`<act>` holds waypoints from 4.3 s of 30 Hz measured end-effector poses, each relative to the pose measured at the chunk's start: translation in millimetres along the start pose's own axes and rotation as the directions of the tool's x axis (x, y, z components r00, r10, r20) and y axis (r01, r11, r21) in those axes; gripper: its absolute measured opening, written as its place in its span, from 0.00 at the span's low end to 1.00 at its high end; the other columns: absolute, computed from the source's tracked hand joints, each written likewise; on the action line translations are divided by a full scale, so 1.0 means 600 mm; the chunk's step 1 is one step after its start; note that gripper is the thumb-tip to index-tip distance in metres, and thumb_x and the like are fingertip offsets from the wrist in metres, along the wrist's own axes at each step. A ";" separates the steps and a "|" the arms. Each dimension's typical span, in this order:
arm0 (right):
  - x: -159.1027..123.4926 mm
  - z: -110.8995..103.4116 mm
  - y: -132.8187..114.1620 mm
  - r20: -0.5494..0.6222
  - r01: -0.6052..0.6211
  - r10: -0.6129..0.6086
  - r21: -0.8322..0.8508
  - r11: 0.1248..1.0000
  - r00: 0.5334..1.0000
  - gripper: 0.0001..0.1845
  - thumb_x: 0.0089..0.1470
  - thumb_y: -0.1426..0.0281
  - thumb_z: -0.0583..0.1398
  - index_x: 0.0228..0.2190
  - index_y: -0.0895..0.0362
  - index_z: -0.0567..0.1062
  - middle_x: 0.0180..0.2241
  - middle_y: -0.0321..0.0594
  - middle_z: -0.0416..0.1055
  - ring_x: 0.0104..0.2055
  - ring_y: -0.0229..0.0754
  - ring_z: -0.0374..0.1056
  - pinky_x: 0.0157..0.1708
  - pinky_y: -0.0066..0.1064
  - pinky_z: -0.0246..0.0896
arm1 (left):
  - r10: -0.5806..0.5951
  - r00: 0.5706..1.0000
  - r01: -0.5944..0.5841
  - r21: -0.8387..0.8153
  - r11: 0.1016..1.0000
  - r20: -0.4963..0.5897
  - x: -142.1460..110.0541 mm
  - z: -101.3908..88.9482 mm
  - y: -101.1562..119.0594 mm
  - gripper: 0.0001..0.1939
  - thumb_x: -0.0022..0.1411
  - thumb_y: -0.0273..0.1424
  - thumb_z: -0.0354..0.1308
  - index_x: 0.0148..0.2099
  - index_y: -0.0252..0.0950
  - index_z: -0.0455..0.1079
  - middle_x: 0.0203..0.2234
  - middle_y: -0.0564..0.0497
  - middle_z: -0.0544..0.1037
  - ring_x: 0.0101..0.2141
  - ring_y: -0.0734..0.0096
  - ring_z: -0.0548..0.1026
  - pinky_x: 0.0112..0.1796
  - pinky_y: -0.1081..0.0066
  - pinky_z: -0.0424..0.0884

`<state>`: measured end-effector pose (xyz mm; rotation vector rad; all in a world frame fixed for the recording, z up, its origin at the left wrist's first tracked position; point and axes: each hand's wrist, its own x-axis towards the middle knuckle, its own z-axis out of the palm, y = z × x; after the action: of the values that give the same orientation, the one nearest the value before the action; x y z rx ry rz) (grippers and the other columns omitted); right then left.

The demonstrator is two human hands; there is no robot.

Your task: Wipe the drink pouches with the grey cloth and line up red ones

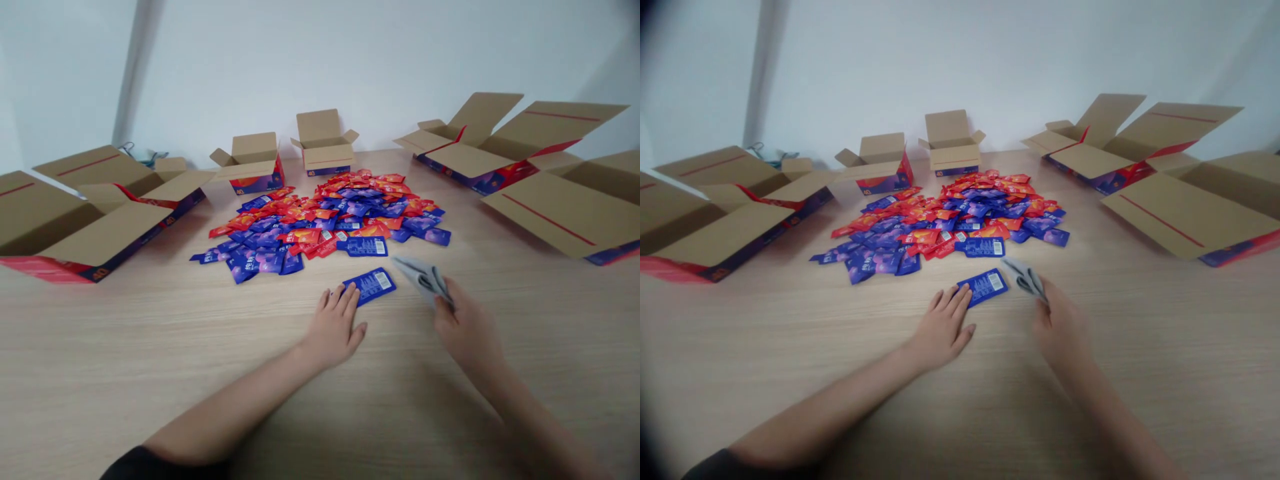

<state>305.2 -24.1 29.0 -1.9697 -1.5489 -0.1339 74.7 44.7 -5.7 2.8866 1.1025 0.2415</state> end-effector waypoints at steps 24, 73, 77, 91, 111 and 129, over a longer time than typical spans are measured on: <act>-0.048 0.082 -0.103 0.297 0.526 -0.527 0.091 0.846 0.796 0.24 0.52 0.77 0.53 0.51 0.60 0.72 0.54 0.48 0.70 0.52 0.47 0.68 0.50 0.40 0.61 | -0.059 0.996 0.064 -0.069 0.996 0.066 -0.111 -0.021 0.031 0.35 0.66 0.48 0.44 0.64 0.27 0.57 0.62 0.34 0.61 0.63 0.48 0.54 0.61 0.51 0.48; -0.038 0.109 -0.106 0.327 0.355 -0.358 0.072 0.932 0.874 0.40 0.45 0.80 0.52 0.62 0.65 0.56 0.64 0.54 0.54 0.68 0.57 0.43 0.62 0.57 0.46 | 0.087 0.988 -0.081 -0.055 0.995 0.129 -0.118 -0.035 -0.012 0.33 0.66 0.45 0.47 0.66 0.30 0.54 0.65 0.37 0.55 0.65 0.49 0.49 0.62 0.51 0.45; -0.050 0.104 -0.119 0.418 0.473 -0.509 0.196 0.859 0.752 0.41 0.42 0.81 0.50 0.61 0.65 0.59 0.64 0.48 0.54 0.68 0.50 0.43 0.65 0.50 0.44 | 0.083 0.984 -0.075 -0.059 0.995 0.160 -0.118 -0.038 -0.013 0.29 0.66 0.45 0.47 0.61 0.30 0.62 0.60 0.36 0.65 0.63 0.48 0.54 0.62 0.51 0.44; -0.043 0.106 -0.116 0.384 0.339 -0.350 0.096 0.936 0.855 0.39 0.45 0.82 0.49 0.61 0.67 0.58 0.64 0.53 0.54 0.67 0.50 0.45 0.64 0.51 0.45 | 0.100 0.984 -0.088 -0.081 0.993 0.151 -0.115 -0.040 -0.017 0.32 0.66 0.45 0.47 0.66 0.31 0.55 0.64 0.38 0.57 0.65 0.49 0.51 0.62 0.51 0.46; -0.060 0.113 -0.125 0.378 0.461 -0.493 0.178 0.870 0.784 0.38 0.45 0.84 0.47 0.60 0.67 0.61 0.64 0.53 0.54 0.67 0.47 0.45 0.63 0.47 0.50 | 0.058 0.983 -0.045 -0.078 0.996 0.174 -0.116 -0.042 -0.011 0.30 0.65 0.45 0.49 0.61 0.28 0.62 0.60 0.36 0.64 0.63 0.48 0.55 0.62 0.52 0.44; -0.024 0.119 -0.103 0.335 0.294 -0.311 0.101 0.950 0.889 0.39 0.44 0.85 0.47 0.60 0.71 0.59 0.63 0.57 0.55 0.67 0.48 0.47 0.64 0.49 0.47 | 0.046 0.989 -0.039 -0.054 0.998 0.141 -0.114 -0.041 -0.009 0.33 0.65 0.43 0.47 0.65 0.27 0.55 0.65 0.35 0.53 0.65 0.49 0.50 0.62 0.52 0.46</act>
<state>223.9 8.3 -9.9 -1.7669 -2.0652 0.1331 17.0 3.0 9.0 2.8331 0.9971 0.0630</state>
